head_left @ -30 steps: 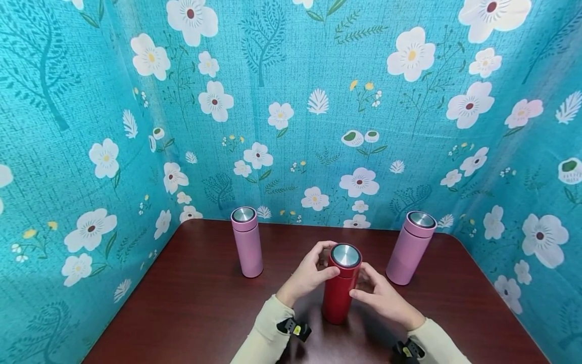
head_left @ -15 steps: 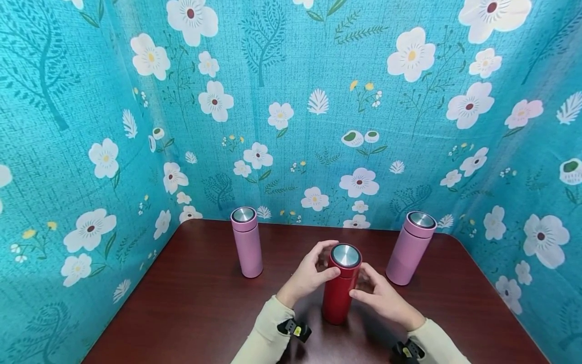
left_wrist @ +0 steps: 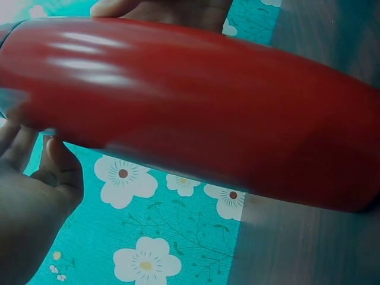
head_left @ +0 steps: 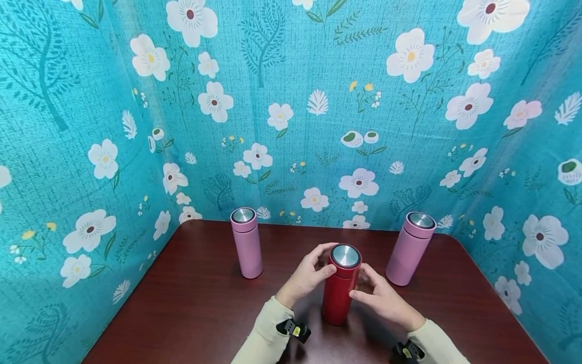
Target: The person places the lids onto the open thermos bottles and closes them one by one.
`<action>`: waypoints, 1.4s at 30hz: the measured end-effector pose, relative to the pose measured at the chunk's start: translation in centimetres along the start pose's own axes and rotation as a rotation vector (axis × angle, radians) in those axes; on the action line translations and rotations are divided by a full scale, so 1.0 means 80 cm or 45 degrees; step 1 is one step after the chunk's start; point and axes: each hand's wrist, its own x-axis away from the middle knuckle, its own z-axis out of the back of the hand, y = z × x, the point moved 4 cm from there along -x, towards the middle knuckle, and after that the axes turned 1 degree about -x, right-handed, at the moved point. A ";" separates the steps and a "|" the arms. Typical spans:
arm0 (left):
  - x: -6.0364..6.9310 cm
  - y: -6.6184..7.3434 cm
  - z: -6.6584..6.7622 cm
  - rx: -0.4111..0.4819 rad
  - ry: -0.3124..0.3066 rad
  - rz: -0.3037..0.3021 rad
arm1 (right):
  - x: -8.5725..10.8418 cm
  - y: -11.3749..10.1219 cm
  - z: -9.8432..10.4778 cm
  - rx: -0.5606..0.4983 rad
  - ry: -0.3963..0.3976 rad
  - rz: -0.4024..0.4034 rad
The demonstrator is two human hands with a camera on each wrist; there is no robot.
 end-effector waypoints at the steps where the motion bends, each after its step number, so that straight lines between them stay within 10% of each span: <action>1: 0.000 -0.001 0.001 -0.002 -0.006 -0.010 | 0.000 0.000 0.000 0.003 0.000 0.004; 5: 0.001 -0.001 0.001 -0.027 -0.008 -0.023 | 0.000 0.000 0.000 0.006 0.005 0.003; 12: 0.007 0.047 -0.002 -0.087 0.007 0.021 | 0.001 0.000 -0.001 0.000 0.011 -0.014; 23: 0.007 0.047 -0.004 -0.068 0.042 0.083 | 0.001 0.000 -0.001 0.010 0.014 -0.013; 42: 0.008 0.052 -0.005 -0.145 0.028 -0.035 | 0.001 -0.002 -0.001 0.035 0.002 -0.020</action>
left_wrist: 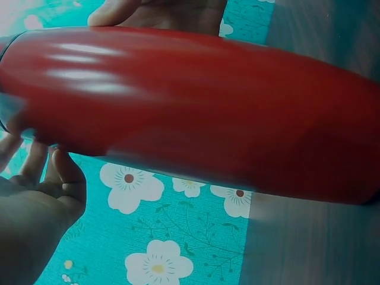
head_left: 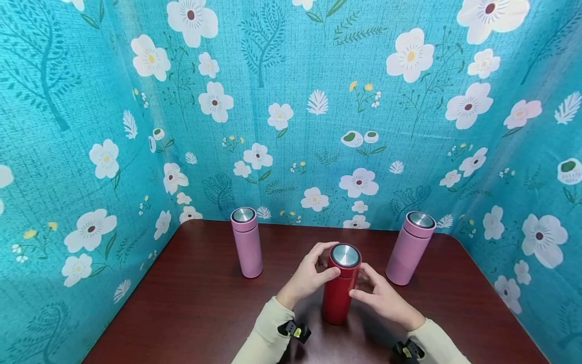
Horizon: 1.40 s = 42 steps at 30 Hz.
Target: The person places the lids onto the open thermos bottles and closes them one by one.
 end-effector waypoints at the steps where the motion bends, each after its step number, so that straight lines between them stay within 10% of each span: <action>1: 0.000 0.000 0.000 -0.014 0.009 -0.002 | 0.000 0.000 0.000 0.000 0.000 0.000; 26: 0.000 -0.004 0.001 0.020 -0.071 0.050 | 0.000 -0.002 0.000 -0.040 -0.010 0.042; 33: -0.005 -0.049 -0.003 0.009 0.025 -0.004 | -0.001 -0.002 -0.001 -0.042 -0.003 0.052; 42: -0.006 -0.051 -0.003 0.001 0.009 0.052 | 0.000 -0.003 0.000 -0.023 -0.014 0.019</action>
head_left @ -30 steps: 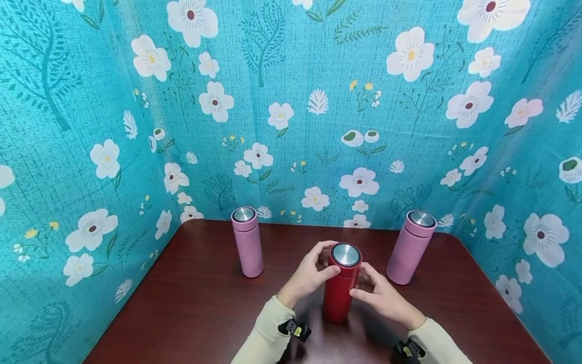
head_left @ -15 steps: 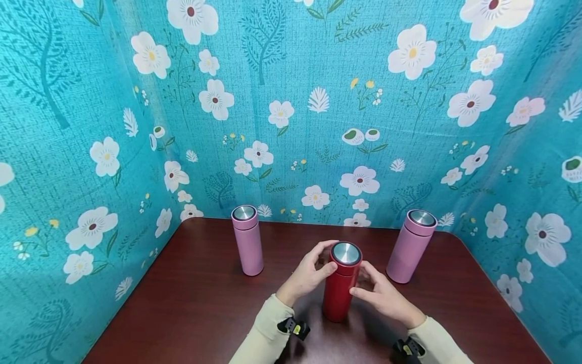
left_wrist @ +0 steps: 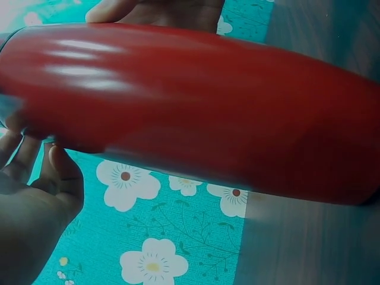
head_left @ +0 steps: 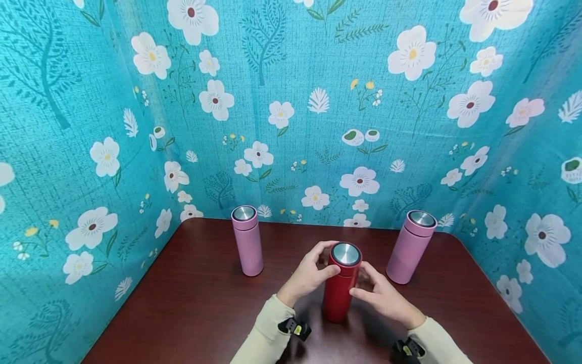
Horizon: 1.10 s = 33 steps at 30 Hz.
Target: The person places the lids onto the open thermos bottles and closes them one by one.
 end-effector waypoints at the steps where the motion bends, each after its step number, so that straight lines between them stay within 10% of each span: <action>1: 0.001 0.005 0.000 0.003 -0.008 0.001 | 0.000 0.000 0.000 0.003 -0.001 -0.003; 10: 0.008 0.042 0.003 0.017 -0.056 0.011 | -0.001 -0.002 0.001 0.004 -0.009 -0.006; 33: 0.004 0.035 0.004 0.060 -0.005 0.079 | -0.001 0.000 0.001 -0.014 -0.032 0.013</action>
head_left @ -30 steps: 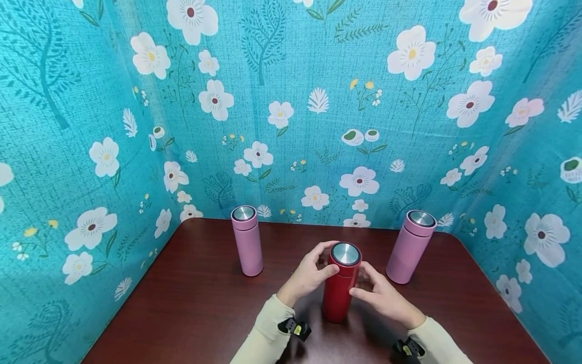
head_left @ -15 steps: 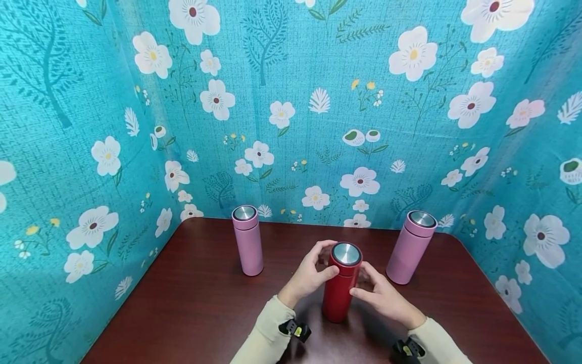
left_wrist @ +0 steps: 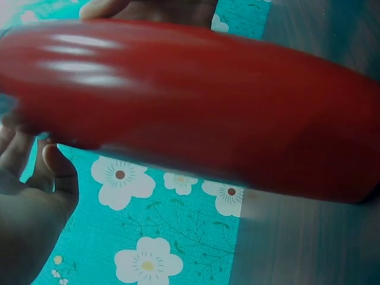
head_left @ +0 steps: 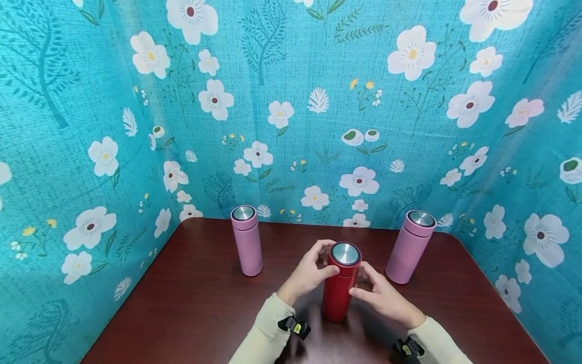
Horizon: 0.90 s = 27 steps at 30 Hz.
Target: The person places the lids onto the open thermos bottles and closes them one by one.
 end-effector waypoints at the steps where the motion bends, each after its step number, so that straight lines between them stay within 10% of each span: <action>1: -0.001 -0.001 0.001 0.005 -0.014 -0.006 | 0.000 0.000 0.000 0.000 -0.003 -0.002; 10: -0.001 0.004 0.004 -0.043 -0.124 -0.050 | 0.001 0.000 0.000 0.012 0.003 0.003; 20: -0.005 -0.028 0.000 -0.076 0.039 -0.063 | 0.001 -0.003 -0.002 -0.015 -0.007 0.007; 27: -0.008 -0.033 0.002 -0.087 -0.011 -0.081 | 0.001 -0.004 -0.002 -0.010 -0.019 0.036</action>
